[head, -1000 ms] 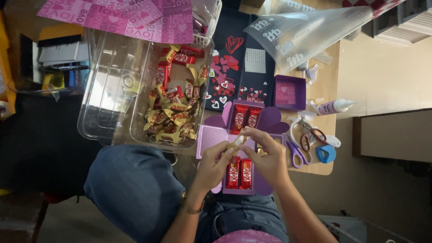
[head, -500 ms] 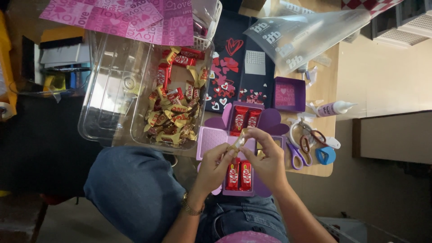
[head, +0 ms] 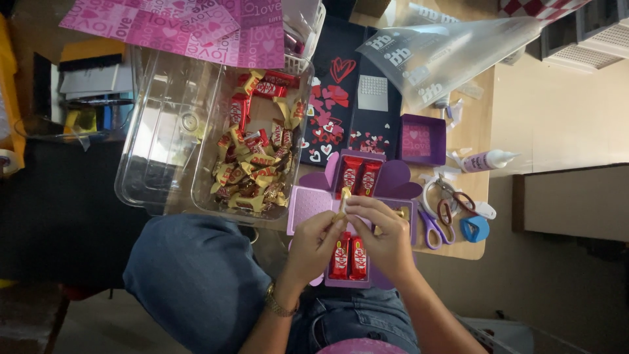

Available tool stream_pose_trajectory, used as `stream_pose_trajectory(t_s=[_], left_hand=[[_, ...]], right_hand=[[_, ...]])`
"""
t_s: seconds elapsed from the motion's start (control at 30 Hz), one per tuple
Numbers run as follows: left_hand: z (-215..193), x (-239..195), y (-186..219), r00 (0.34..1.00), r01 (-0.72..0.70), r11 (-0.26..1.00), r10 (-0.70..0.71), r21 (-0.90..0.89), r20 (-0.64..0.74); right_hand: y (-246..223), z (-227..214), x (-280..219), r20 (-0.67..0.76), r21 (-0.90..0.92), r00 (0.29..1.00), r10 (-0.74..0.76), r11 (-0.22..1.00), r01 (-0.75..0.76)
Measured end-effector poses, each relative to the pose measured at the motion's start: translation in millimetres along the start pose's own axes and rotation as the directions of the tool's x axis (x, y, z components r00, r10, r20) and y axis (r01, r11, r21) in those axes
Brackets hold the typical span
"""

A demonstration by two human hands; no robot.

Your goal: The person assembles a purple flower-shaped gift box by placing wrapped candies into its compartments. They use double-sided tape to secure the candies and arrange them neatly within the box.

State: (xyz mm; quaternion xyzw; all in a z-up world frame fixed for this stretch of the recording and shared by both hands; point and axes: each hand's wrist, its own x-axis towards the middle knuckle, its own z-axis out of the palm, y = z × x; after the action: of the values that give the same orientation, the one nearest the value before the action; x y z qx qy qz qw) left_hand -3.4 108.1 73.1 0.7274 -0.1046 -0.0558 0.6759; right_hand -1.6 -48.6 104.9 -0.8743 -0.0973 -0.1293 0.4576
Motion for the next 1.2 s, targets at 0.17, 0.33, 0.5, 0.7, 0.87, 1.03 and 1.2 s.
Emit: stream_pose_trajectory(t_s=[0.17, 0.33, 0.5, 0.7, 0.87, 1.03, 1.2], left_hand=[[-0.7, 0.9, -0.7, 1.0, -0.004, 1.0, 0.003, 0.022, 0.013], [0.1, 2.3, 0.3, 0.999, -0.045, 0.996, 0.043, 0.073, 0.023], [2.8, 1.4, -3.4, 0.998, -0.058, 0.997, 0.056, 0.055, 0.037], [5.9, -3.4, -21.4, 0.997, -0.08, 0.99, 0.08, 0.119, 0.005], [5.0, -5.0, -22.5, 0.993, -0.113, 0.973, 0.116, 0.201, -0.002], [12.6, -6.7, -45.0, 0.933, -0.319, 0.737, 0.355, 0.596, 0.06], [14.5, -8.3, -55.6, 0.81, -0.391, 0.501, 0.586, 0.772, 0.031]], right_hand=[[1.2, -1.4, 2.8, 0.004, -0.004, 1.0, 0.013, 1.0, -0.013], [1.3, -4.6, 6.1, 0.018, -0.007, 1.0, 0.01, 1.0, -0.01], [8.0, -7.9, 5.7, 0.002, 0.153, 0.991, 0.137, 0.979, -0.136], [35.4, -52.2, 10.9, -0.241, 0.117, 0.864, 0.442, 0.897, -0.426], [140.4, -92.8, -10.9, -0.408, -0.196, 0.855, 0.32, 0.884, -0.424], [171.4, -87.3, -27.0, -0.246, -0.234, 0.855, 0.457, 0.828, -0.509], [98.3, -56.6, -17.8, -0.075, -0.129, 0.873, 0.482, 0.863, -0.488]])
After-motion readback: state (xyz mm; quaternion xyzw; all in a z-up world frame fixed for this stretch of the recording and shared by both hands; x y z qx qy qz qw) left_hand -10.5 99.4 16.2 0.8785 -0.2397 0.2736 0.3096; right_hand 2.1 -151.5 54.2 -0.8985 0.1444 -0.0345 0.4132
